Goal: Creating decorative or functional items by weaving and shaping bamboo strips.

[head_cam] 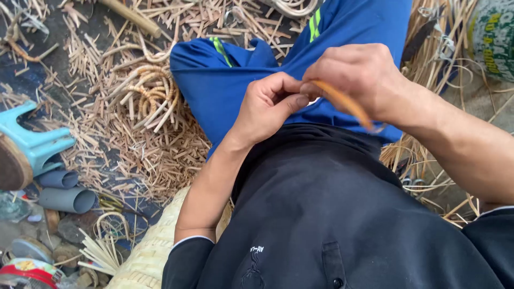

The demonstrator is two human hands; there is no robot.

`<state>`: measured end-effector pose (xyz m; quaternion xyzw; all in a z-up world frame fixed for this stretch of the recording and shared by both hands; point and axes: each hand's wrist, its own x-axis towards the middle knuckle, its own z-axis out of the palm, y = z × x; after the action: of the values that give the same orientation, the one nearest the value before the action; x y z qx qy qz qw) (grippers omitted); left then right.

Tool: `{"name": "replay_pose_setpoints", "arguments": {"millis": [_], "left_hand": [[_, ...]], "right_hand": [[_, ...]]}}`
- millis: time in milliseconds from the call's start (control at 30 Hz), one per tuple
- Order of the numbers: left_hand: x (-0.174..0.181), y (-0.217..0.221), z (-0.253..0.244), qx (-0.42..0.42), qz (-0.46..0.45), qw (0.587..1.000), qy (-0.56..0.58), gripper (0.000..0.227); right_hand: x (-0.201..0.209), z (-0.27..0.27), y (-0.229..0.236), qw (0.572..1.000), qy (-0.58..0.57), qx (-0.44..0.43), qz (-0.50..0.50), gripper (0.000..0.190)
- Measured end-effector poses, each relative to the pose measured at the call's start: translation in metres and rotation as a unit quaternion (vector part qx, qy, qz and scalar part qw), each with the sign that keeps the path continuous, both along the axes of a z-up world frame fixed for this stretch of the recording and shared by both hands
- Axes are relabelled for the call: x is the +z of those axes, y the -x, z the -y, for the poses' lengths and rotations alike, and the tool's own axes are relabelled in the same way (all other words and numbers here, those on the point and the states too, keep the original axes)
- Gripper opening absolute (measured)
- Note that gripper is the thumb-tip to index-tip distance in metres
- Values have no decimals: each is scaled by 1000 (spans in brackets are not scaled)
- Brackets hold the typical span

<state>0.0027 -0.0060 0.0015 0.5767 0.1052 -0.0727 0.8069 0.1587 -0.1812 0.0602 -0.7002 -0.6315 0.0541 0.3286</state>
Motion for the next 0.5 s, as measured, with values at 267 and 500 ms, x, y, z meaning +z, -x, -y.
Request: {"name": "replay_pose_setpoints", "arguments": {"millis": [267,500], "left_hand": [[8,8,6,19,-1,999,-44,12],[22,3,9,6,58,992,-116,19]], "right_hand": [[-6,-8,0,926,192,-142,-293,17],[-37,-8,-10,747,314,-144,-568,32]]}}
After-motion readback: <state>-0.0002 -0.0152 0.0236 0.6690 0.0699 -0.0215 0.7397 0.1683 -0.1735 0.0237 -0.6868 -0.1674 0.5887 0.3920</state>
